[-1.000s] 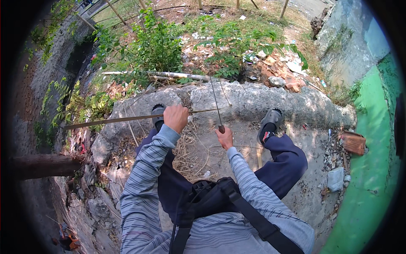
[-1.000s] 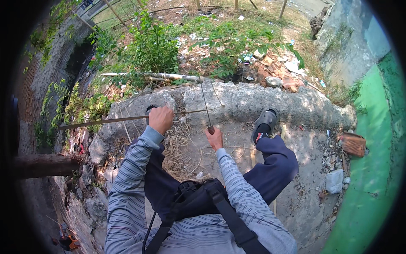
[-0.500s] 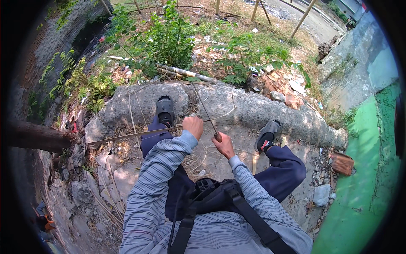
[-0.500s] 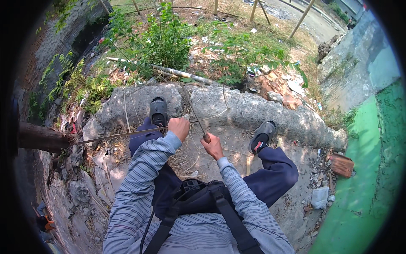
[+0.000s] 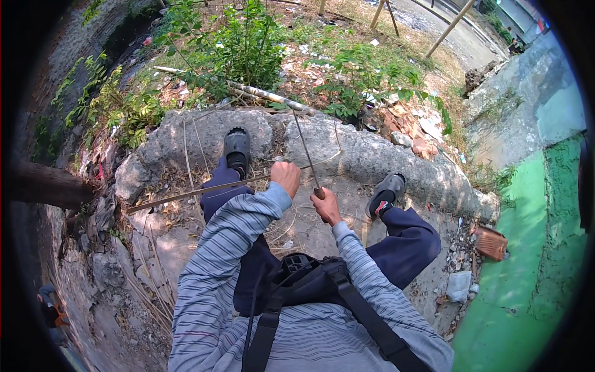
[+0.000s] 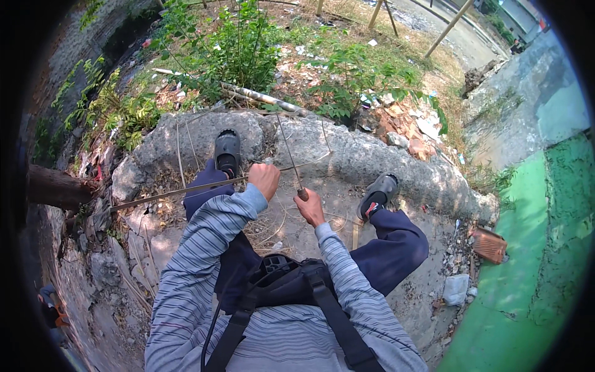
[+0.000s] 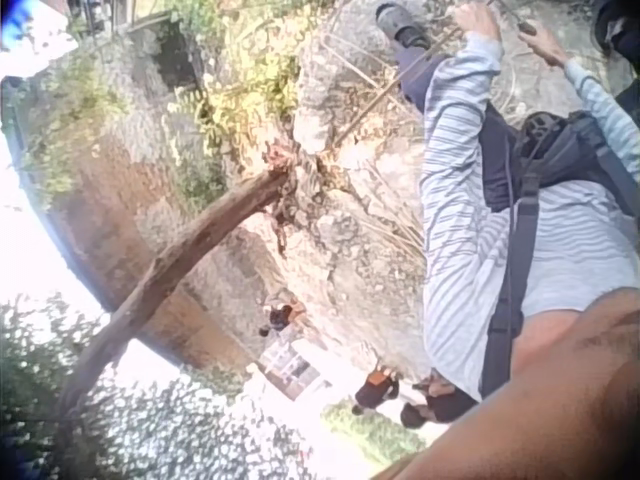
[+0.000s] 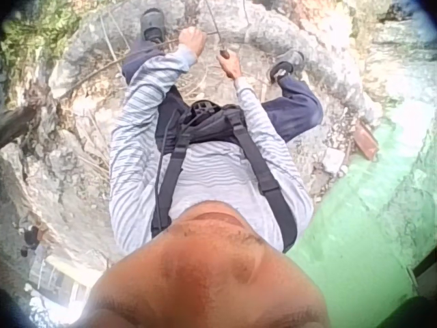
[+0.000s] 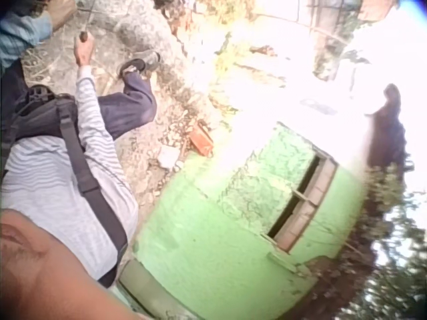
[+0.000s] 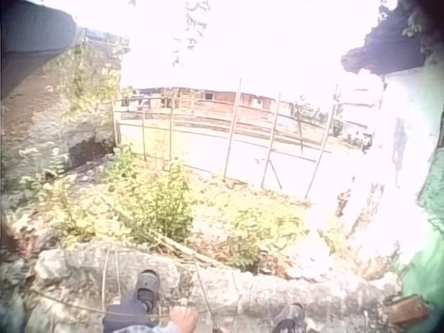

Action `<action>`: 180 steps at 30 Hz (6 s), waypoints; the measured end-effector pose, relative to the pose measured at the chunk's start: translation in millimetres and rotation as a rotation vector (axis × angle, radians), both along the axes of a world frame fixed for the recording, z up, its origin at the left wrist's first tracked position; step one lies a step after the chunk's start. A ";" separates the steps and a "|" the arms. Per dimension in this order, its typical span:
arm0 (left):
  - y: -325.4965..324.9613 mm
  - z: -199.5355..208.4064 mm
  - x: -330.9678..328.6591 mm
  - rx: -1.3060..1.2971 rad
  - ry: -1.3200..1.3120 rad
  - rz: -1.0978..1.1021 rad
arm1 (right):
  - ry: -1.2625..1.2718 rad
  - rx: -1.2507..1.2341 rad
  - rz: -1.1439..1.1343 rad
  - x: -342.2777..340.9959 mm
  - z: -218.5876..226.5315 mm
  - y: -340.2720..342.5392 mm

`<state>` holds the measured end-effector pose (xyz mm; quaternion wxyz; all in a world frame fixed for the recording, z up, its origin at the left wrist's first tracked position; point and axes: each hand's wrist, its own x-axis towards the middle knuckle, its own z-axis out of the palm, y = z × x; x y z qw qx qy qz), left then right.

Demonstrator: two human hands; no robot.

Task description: The person splits and shaves long bamboo pieces into thin strips using a knife.

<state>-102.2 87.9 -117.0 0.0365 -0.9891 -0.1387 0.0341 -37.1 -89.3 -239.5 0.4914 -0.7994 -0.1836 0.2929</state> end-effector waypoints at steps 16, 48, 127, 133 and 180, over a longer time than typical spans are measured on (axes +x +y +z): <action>-6.3 5.0 10.6 0.003 0.025 -0.058 | -0.228 -0.015 -0.033 11.5 5.8 2.2; 6.5 13.8 -13.7 -0.003 0.073 0.047 | -0.173 -0.139 -0.080 13.1 -62.0 -29.7; 57.6 22.9 45.5 0.025 -0.049 0.217 | 0.267 -0.094 -0.344 69.7 -81.3 -61.7; 48.7 16.4 45.6 0.018 -0.071 0.204 | 0.302 -0.001 -0.391 73.4 -75.1 -61.4; 136.1 30.3 -546.8 -0.184 -0.658 1.130 | 0.284 -0.040 -0.715 1.0 -140.7 -110.3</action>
